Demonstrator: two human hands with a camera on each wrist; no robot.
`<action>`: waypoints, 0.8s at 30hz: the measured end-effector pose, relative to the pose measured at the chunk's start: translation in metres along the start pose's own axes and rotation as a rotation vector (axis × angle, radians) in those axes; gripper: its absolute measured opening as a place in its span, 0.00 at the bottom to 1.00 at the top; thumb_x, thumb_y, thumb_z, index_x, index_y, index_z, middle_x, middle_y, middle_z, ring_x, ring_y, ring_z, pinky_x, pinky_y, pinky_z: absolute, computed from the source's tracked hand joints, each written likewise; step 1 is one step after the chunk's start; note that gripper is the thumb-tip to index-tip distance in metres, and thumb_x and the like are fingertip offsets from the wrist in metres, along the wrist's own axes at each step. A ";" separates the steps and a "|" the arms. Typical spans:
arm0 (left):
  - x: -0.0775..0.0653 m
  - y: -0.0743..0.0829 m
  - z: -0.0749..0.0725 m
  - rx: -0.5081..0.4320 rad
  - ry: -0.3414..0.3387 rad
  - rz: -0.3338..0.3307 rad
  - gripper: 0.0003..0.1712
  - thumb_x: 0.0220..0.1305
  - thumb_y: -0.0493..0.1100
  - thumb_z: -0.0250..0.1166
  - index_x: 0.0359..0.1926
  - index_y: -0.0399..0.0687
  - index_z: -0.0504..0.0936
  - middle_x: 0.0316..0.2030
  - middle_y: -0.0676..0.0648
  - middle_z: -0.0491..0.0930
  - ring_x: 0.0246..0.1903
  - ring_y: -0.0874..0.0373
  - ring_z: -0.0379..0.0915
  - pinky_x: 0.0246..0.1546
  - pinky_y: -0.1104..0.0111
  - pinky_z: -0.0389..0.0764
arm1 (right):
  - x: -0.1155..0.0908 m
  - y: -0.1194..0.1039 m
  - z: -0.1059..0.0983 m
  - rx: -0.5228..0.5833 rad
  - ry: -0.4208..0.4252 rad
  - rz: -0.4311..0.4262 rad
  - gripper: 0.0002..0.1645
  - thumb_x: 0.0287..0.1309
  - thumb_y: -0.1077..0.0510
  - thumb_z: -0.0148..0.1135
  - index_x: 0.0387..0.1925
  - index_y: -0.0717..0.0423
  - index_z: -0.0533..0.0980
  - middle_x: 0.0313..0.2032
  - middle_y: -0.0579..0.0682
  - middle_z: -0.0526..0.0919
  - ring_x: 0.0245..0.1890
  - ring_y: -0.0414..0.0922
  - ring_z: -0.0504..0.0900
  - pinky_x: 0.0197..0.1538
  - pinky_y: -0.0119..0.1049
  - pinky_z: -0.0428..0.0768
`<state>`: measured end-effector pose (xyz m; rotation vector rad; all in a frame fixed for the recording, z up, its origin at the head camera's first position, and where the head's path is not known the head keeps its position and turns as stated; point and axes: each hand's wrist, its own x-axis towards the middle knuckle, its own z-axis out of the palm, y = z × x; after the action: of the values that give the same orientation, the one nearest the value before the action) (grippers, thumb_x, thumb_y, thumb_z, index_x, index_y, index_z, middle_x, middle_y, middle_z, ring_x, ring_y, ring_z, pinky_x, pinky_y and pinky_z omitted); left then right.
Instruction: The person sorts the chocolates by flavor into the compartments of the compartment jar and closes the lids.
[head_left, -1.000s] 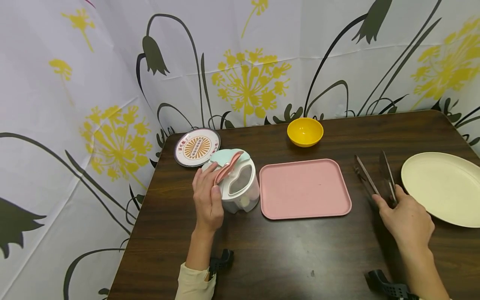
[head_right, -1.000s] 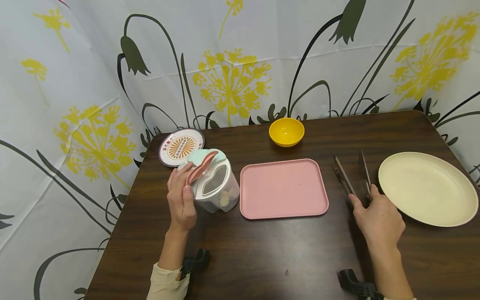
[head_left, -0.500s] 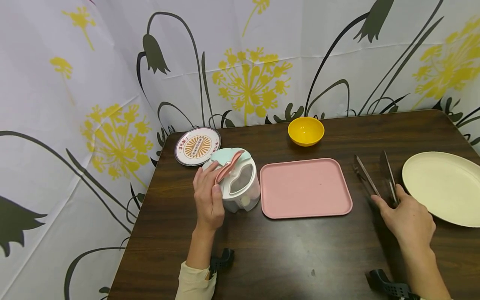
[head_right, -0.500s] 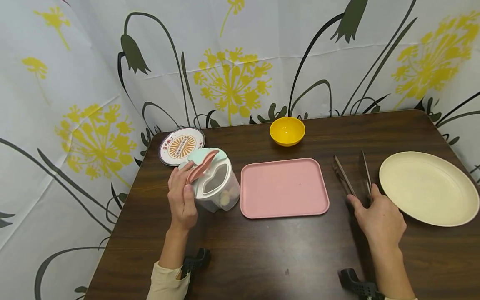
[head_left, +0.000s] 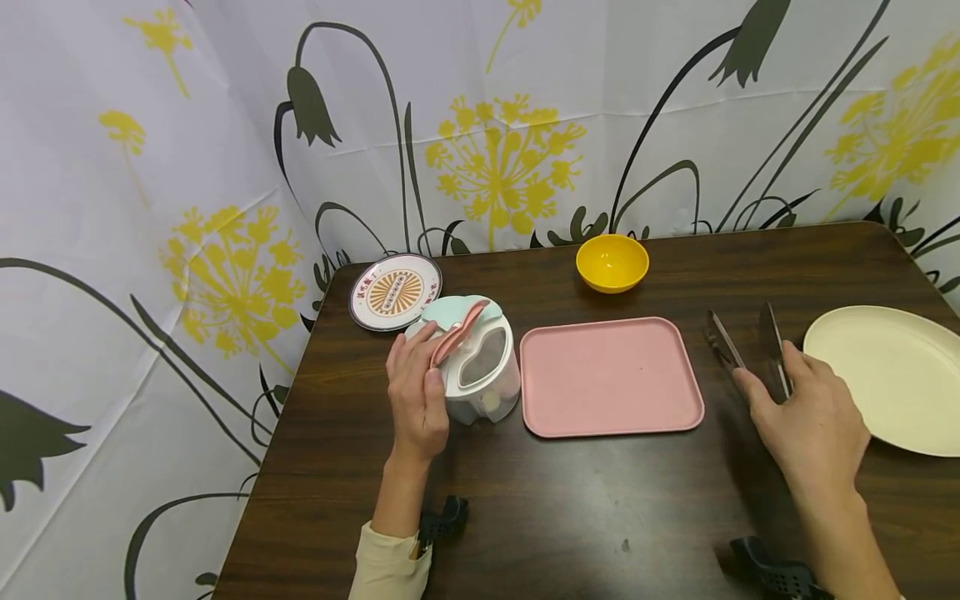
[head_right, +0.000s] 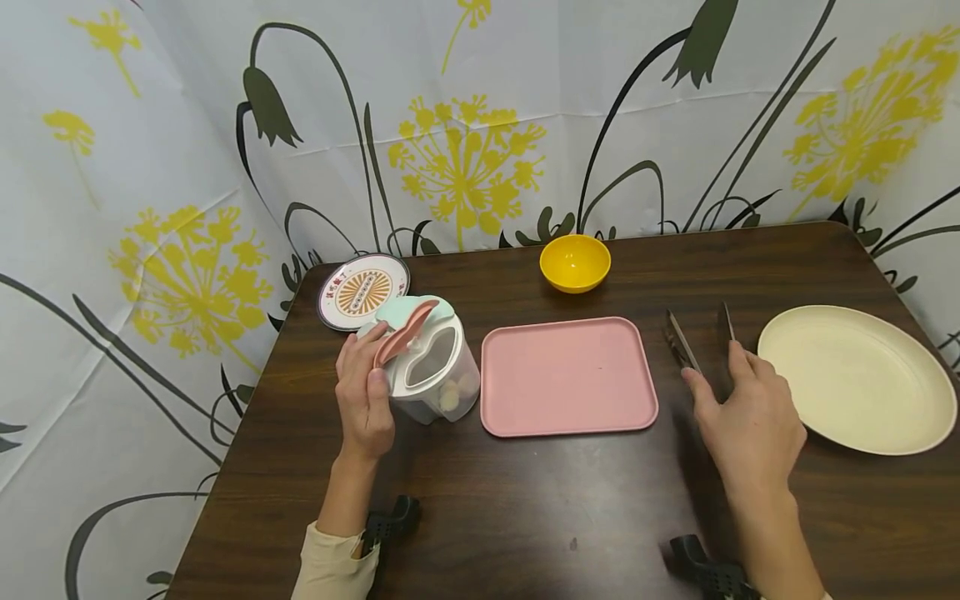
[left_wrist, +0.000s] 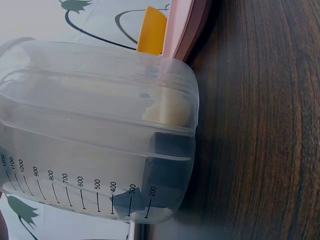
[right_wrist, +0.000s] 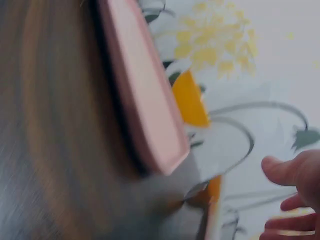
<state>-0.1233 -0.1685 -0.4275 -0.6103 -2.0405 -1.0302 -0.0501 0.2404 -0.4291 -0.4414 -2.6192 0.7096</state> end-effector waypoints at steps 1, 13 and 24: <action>0.000 0.000 0.000 0.000 0.000 -0.002 0.25 0.65 0.44 0.42 0.50 0.39 0.81 0.50 0.44 0.82 0.59 0.46 0.71 0.66 0.43 0.49 | 0.001 -0.007 0.000 0.025 0.011 -0.044 0.40 0.55 0.46 0.69 0.66 0.60 0.70 0.57 0.68 0.76 0.53 0.70 0.73 0.42 0.68 0.69; -0.003 -0.001 -0.001 -0.001 -0.001 -0.004 0.24 0.66 0.44 0.42 0.50 0.39 0.81 0.50 0.44 0.82 0.59 0.46 0.71 0.66 0.44 0.49 | 0.002 -0.101 0.033 0.304 -0.161 -0.573 0.31 0.57 0.56 0.69 0.62 0.58 0.75 0.56 0.55 0.80 0.48 0.54 0.81 0.49 0.54 0.77; -0.002 -0.001 -0.001 0.005 -0.009 0.006 0.25 0.67 0.46 0.42 0.50 0.40 0.81 0.50 0.44 0.82 0.59 0.46 0.71 0.64 0.40 0.49 | 0.010 -0.179 0.057 0.443 -0.328 -0.879 0.37 0.64 0.53 0.62 0.72 0.50 0.63 0.70 0.48 0.66 0.67 0.47 0.68 0.64 0.47 0.68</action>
<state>-0.1225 -0.1699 -0.4287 -0.6189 -2.0472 -1.0205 -0.1188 0.0734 -0.3757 0.9605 -2.4379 1.0289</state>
